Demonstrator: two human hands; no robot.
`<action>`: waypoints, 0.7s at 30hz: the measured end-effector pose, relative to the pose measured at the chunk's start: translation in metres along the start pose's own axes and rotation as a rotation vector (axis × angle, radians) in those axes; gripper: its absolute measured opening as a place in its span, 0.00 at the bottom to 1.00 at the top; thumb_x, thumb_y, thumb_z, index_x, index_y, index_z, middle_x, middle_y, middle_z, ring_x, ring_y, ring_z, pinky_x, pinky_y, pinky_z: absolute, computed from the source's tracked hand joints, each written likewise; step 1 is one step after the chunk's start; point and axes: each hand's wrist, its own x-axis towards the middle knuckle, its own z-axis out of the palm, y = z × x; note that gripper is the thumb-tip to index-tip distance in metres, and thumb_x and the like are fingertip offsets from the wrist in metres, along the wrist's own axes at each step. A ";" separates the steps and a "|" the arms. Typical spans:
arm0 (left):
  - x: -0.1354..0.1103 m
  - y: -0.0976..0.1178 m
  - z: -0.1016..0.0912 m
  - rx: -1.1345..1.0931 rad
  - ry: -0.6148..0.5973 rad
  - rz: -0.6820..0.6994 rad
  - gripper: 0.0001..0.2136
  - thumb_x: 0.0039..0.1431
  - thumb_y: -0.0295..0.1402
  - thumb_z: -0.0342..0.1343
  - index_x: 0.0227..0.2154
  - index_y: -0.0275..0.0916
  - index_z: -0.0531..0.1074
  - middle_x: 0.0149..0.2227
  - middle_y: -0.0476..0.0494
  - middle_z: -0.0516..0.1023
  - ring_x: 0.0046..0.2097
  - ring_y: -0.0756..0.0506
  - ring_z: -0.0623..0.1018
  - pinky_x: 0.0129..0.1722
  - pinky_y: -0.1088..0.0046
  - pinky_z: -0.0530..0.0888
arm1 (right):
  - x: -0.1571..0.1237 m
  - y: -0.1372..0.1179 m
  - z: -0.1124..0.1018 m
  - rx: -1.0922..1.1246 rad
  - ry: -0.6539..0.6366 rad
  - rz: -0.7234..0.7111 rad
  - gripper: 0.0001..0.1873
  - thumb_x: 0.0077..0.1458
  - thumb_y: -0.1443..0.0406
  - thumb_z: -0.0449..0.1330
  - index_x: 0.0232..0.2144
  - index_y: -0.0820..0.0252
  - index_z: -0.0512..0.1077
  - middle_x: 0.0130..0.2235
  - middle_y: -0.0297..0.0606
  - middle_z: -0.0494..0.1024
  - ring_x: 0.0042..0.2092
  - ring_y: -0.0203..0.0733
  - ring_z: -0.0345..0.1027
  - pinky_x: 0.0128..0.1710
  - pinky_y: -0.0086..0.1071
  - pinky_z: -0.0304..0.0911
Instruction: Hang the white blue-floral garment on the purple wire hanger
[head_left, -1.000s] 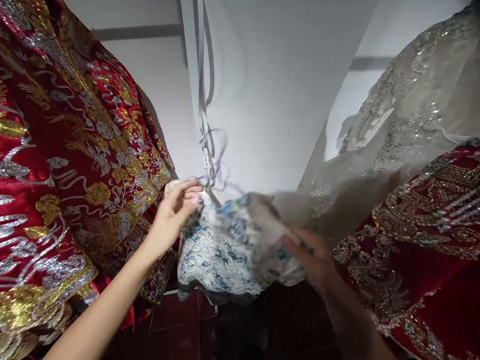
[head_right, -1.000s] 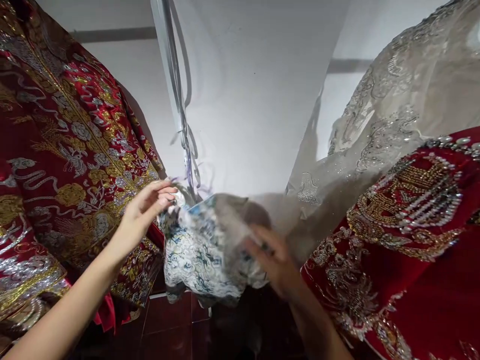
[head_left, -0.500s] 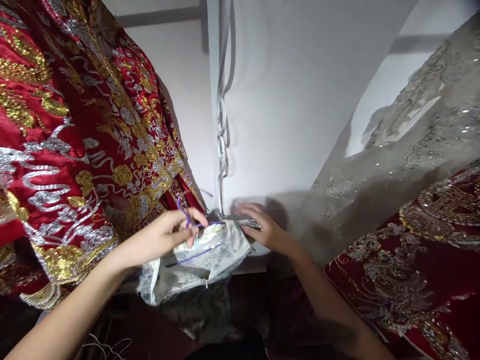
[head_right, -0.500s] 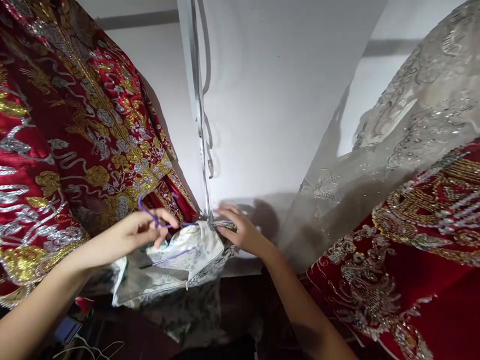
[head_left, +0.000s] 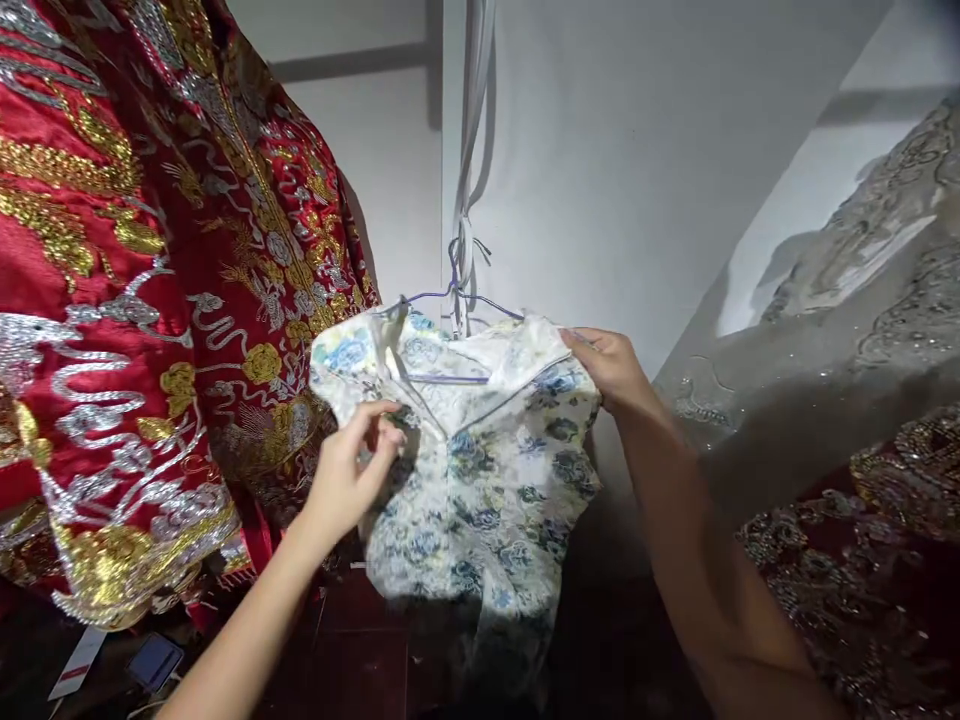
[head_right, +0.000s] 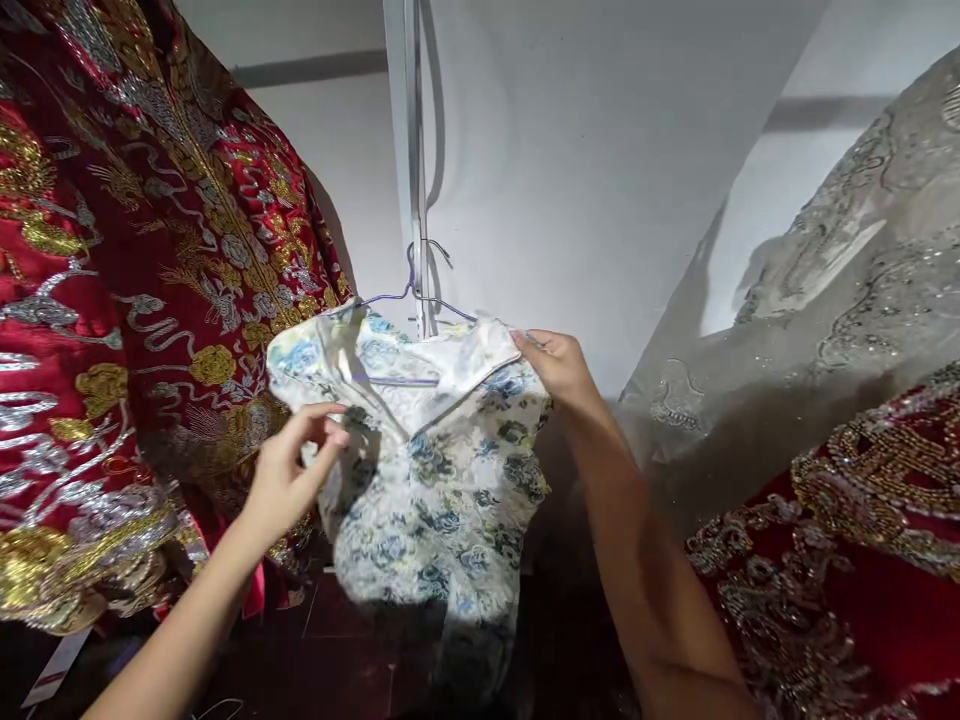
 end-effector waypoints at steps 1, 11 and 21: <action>-0.007 -0.009 0.014 -0.038 -0.074 -0.093 0.16 0.66 0.37 0.54 0.54 0.44 0.65 0.38 0.48 0.76 0.35 0.47 0.75 0.37 0.71 0.71 | -0.003 0.003 -0.004 0.005 0.016 0.006 0.20 0.45 0.49 0.71 0.28 0.61 0.78 0.25 0.36 0.77 0.24 0.38 0.67 0.23 0.29 0.60; -0.031 -0.043 0.115 -0.523 0.225 -0.498 0.19 0.63 0.50 0.53 0.34 0.37 0.73 0.36 0.43 0.77 0.40 0.43 0.75 0.42 0.68 0.70 | -0.068 0.053 -0.037 -0.140 0.050 0.064 0.19 0.53 0.48 0.64 0.32 0.58 0.76 0.32 0.36 0.77 0.34 0.43 0.70 0.33 0.32 0.65; -0.051 -0.041 0.106 -0.937 0.299 -0.737 0.22 0.59 0.52 0.58 0.40 0.35 0.79 0.36 0.42 0.82 0.37 0.43 0.79 0.38 0.70 0.73 | -0.188 0.134 0.084 -0.139 0.063 0.220 0.21 0.63 0.46 0.51 0.41 0.55 0.69 0.35 0.42 0.75 0.33 0.45 0.68 0.33 0.38 0.64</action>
